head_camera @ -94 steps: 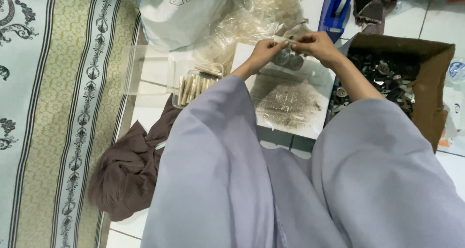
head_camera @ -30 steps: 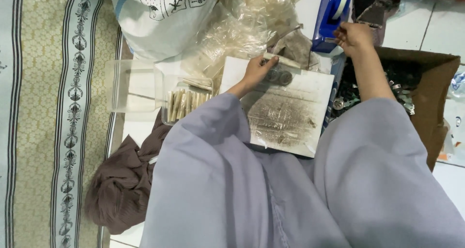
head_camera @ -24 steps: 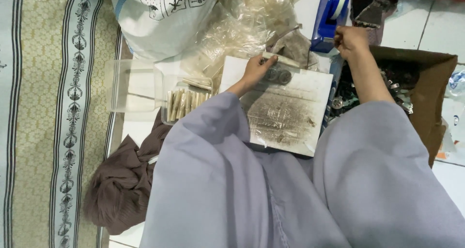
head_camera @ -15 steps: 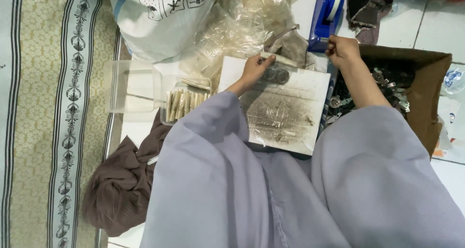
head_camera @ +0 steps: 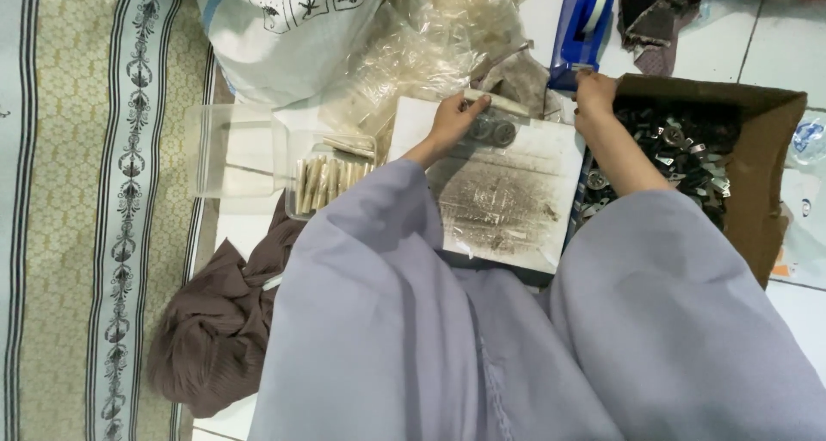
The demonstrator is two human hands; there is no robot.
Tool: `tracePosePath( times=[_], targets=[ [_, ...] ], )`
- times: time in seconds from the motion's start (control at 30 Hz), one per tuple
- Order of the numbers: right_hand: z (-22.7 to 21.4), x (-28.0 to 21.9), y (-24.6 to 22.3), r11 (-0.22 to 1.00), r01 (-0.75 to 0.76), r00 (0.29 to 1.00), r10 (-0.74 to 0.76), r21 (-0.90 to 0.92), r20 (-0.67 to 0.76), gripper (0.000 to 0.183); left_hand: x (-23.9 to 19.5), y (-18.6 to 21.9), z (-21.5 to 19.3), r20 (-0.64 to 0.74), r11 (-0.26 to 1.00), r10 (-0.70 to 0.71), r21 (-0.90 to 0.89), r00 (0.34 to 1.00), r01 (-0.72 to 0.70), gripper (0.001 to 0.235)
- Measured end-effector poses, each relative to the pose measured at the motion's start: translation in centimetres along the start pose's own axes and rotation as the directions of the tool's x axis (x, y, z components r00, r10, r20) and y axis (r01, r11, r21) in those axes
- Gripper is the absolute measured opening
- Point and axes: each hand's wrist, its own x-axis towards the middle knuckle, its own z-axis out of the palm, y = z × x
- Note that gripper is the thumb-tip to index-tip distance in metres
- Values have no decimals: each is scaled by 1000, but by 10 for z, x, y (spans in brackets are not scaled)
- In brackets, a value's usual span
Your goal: The person sits on the floor and packs small round metal buttons into clear plastic bags. They place several buttons into each bag, seal them, and then arrange the filled bags on a white board. The person also wipes the board with a cloth and continues to pack more buttons from a cardboard box.
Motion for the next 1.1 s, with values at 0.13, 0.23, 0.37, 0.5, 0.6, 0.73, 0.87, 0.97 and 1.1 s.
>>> tracePosePath(
  times=[0.13, 0.23, 0.37, 0.5, 0.6, 0.73, 0.87, 0.97, 1.1],
  targets=[
    [9, 28, 31, 998, 29, 999, -31, -58, -37, 22, -1, 2, 0, -4, 1000, -8, -2, 1000, 8, 37],
    [13, 34, 38, 999, 6, 1000, -7, -53, -26, 22, 0, 0, 1, -2, 1000, 9, 8, 1000, -9, 40],
    [19, 51, 58, 992, -15, 997, 4, -128, -83, 21, -2, 4, 0, -4, 1000, -5, -5, 1000, 5, 40],
    [24, 84, 92, 986, -3, 993, -17, -169, -119, 20, -2, 5, -2, 0, 1000, -18, 3, 1000, 18, 38],
    [24, 100, 114, 977, -47, 990, 17, -207, -142, 18, -2, 5, -2, 1, 1000, -16, 11, 1000, 16, 37],
    [33, 80, 88, 984, -60, 986, 32, -168, -164, 20, -5, 12, 0, -7, 1000, 4, 2, 1000, -4, 36],
    [28, 83, 96, 979, -58, 990, 31, -197, -136, 20, -6, 12, 0, 4, 1000, 17, -6, 1000, -17, 34],
    [28, 98, 108, 975, -52, 991, 23, -215, -135, 20, -6, 13, 0, -4, 1000, 18, -13, 1000, -18, 34],
    [28, 106, 109, 971, 3, 994, -29, -239, -108, 19, -3, 9, 1, 1, 1000, 7, -17, 1000, -7, 39]
  ],
)
